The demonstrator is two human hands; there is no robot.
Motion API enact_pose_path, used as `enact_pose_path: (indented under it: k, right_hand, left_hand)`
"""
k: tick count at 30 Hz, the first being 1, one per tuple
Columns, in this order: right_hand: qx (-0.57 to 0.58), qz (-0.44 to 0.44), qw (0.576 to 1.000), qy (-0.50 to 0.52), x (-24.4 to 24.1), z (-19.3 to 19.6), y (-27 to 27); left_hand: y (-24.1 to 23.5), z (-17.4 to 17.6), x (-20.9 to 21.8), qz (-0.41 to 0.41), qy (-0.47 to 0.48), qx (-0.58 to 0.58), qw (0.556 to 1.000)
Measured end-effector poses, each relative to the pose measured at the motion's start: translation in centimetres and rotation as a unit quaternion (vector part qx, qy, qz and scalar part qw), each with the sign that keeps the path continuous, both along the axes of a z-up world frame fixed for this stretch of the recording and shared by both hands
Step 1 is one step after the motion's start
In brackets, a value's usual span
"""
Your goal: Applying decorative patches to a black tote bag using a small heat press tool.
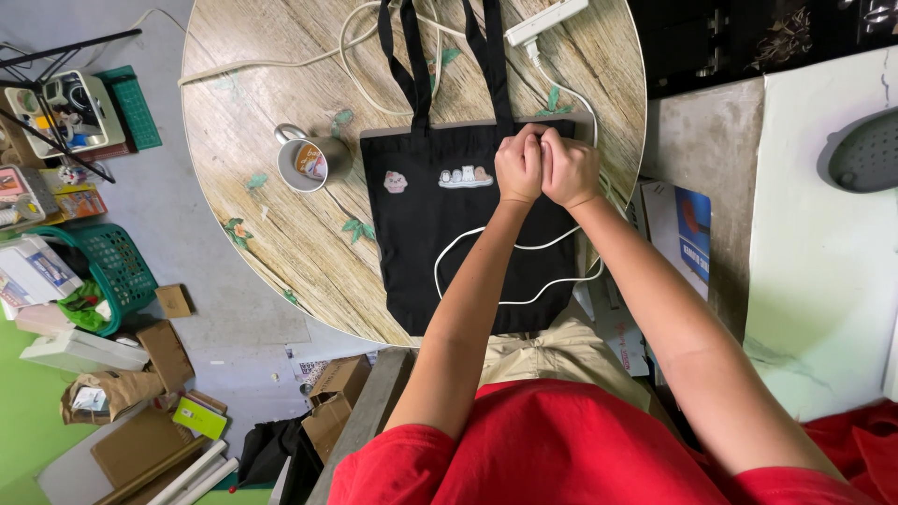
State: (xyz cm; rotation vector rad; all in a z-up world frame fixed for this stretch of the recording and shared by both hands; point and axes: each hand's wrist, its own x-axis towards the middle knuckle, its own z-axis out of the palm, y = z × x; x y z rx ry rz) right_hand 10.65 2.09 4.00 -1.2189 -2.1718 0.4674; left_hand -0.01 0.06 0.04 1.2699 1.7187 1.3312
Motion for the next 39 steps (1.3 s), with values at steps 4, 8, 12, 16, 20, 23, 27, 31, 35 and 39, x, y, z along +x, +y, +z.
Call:
enact_pose_path:
  k: [4, 8, 12, 16, 20, 23, 27, 31, 35, 39]
  right_hand:
    - [-0.001, 0.000, 1.000, -0.001, 0.06, -0.03, -0.02]
    - [-0.002, -0.001, 1.000, 0.003, -0.04, 0.16, 0.00]
    - [0.002, 0.000, 1.000, -0.004, 0.05, -0.13, 0.01]
    - [-0.004, -0.001, 1.000, -0.001, 0.05, -0.16, 0.03]
    - [0.001, 0.001, 1.000, -0.004, 0.02, 0.02, 0.04]
    - [0.001, 0.004, 1.000, -0.008, 0.20, -0.34, 0.01]
    - [-0.009, 0.003, 1.000, 0.003, 0.00, 0.22, 0.08]
    - [-0.002, 0.006, 1.000, -0.004, 0.09, -0.19, 0.08]
    - [-0.002, 0.004, 1.000, -0.013, 0.26, -0.60, 0.05]
    - [-0.004, 0.009, 1.000, -0.007, 0.21, -0.29, 0.10]
  left_hand:
    - [0.05, -0.09, 0.03, 0.000, 0.002, 0.004, 1.000]
    - [0.02, -0.13, 0.06, 0.001, 0.002, 0.001, 1.000]
    - [0.01, 0.02, -0.04, 0.002, 0.007, 0.004, 1.000]
    - [0.04, 0.01, -0.01, 0.000, 0.003, -0.003, 1.000]
    - [0.02, -0.08, 0.00, 0.001, 0.005, 0.003, 1.000]
    - [0.01, 0.13, -0.08, -0.001, 0.004, 0.002, 1.000]
    - [0.09, 0.46, -0.05, -0.002, 0.001, -0.003, 1.000]
    - [0.02, 0.19, -0.06, 0.000, 0.003, 0.007, 1.000]
    - [0.04, 0.15, -0.02, 0.000, 0.003, 0.006, 1.000]
    - [0.01, 0.40, -0.05, -0.002, -0.001, -0.004, 1.000]
